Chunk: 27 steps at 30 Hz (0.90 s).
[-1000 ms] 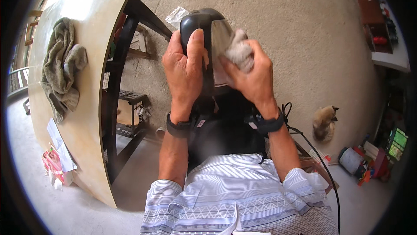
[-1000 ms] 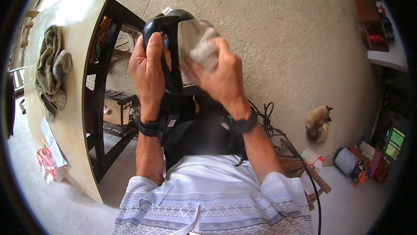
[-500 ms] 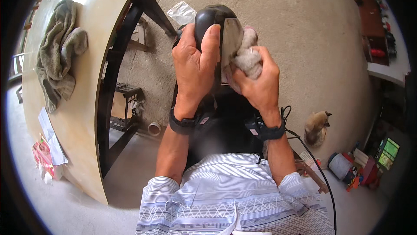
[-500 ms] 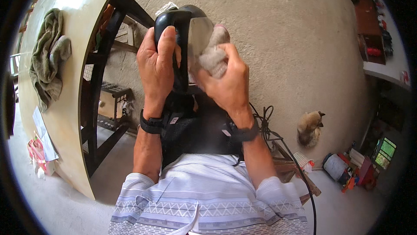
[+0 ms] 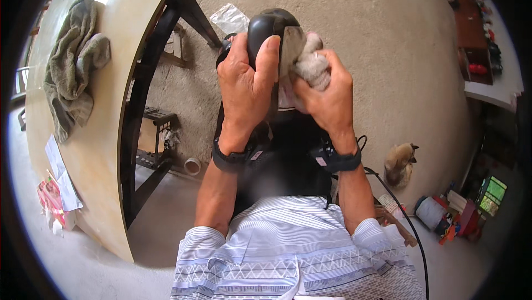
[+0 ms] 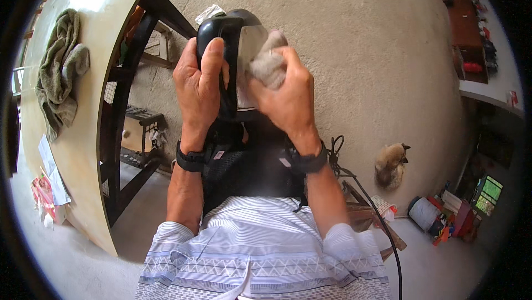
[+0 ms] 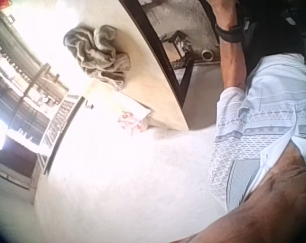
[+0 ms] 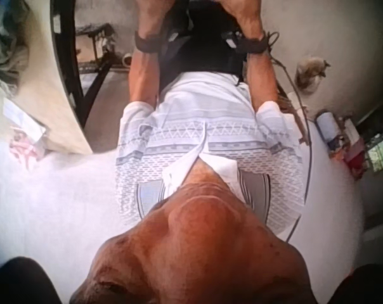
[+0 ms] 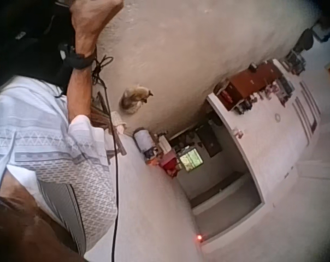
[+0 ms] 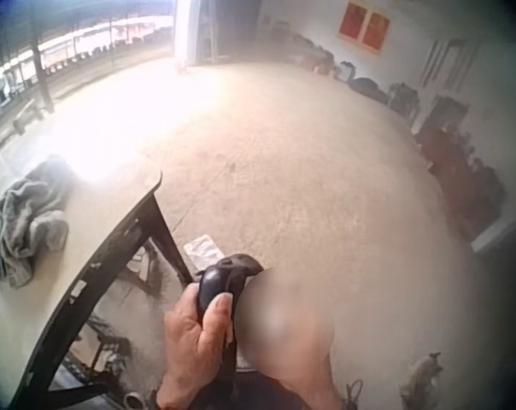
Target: Wiping and cleaning the exterior surface of an electric kettle with a cloth.
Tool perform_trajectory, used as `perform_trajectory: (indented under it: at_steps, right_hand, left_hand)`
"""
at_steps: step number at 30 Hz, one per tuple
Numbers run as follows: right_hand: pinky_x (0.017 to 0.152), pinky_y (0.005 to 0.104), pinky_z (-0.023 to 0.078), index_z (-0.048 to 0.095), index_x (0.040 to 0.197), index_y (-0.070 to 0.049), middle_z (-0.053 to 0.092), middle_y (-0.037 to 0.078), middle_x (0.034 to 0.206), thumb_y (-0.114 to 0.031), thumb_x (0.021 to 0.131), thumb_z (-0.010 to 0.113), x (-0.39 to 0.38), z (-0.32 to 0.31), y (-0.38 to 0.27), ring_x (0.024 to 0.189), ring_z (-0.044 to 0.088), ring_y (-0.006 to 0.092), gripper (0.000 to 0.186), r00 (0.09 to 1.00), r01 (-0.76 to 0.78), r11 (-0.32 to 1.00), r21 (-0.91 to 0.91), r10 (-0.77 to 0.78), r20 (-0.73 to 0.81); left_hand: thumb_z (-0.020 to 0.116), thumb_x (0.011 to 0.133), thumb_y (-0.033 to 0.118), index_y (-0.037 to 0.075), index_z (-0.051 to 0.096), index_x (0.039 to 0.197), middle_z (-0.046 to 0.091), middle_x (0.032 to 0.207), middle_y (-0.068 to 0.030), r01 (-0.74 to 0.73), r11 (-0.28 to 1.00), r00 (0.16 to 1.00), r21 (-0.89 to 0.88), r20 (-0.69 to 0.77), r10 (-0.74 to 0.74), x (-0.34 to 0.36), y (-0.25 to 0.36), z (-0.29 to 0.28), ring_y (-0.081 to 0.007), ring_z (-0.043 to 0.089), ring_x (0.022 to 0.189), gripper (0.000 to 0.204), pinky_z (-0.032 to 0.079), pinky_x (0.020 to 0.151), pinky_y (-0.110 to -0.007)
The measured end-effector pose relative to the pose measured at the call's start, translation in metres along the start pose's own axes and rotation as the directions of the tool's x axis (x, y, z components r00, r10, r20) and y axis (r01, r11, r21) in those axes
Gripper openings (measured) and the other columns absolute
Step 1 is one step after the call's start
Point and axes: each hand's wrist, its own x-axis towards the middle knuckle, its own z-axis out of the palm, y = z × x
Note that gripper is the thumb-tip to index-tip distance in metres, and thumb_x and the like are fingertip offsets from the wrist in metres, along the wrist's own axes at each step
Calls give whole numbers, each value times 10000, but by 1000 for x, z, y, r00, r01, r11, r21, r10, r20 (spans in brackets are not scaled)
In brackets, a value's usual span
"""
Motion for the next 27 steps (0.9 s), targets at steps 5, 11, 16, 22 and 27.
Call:
perform_trajectory:
  at_steps: [5, 11, 16, 22, 27]
  right_hand:
    - [845, 421, 602, 633, 1164, 12, 761, 230, 1029, -114, 796, 859, 30, 7, 2, 969, 778, 332, 450, 1000, 30, 999, -19, -30, -2]
    - [845, 421, 597, 624, 1178, 5, 757, 220, 1013, -132, 794, 900, -27, 0, 1, 964, 775, 322, 493, 999, 25, 1000, -7, -24, 25]
    - [850, 357, 575, 652, 1165, 18, 739, 132, 1010, -102, 837, 830, -10, -1, 0, 941, 706, 185, 391, 1000, -12, 1000, -10, 12, 9]
    - [797, 432, 622, 680, 1097, 14, 785, 210, 1001, -194, 818, 896, 58, 14, 11, 926, 795, 328, 409, 984, 144, 985, -98, -152, -89]
    - [789, 418, 624, 692, 1111, 11, 793, 207, 992, -273, 845, 920, 79, 21, 9, 911, 805, 309, 451, 992, 122, 989, -78, -125, -31]
  left_hand:
    - [623, 1121, 348, 31, 653, 1022, 590, 694, 18, 85, 995, 996, -54, -1, -85, 1, 12, -1, -52, 513, 609, 333, 400, 557, -245]
    - [622, 1119, 348, 34, 654, 1013, 582, 675, 19, 128, 989, 992, -78, 4, -128, -1, 11, -3, -55, 509, 598, 333, 391, 544, -249]
    - [628, 1118, 335, 35, 656, 1013, 586, 679, 23, 24, 1000, 1000, 7, 12, -24, -4, 5, 0, -60, 513, 597, 319, 402, 546, -252]
    - [613, 1126, 353, 35, 657, 1025, 587, 693, 10, 110, 991, 994, -81, 8, -110, 1, 15, 1, -61, 519, 619, 337, 410, 559, -250]
    - [599, 1130, 375, 37, 663, 1041, 594, 696, 7, 133, 983, 991, -128, 11, -132, 7, 7, -7, -62, 510, 606, 355, 398, 553, -243]
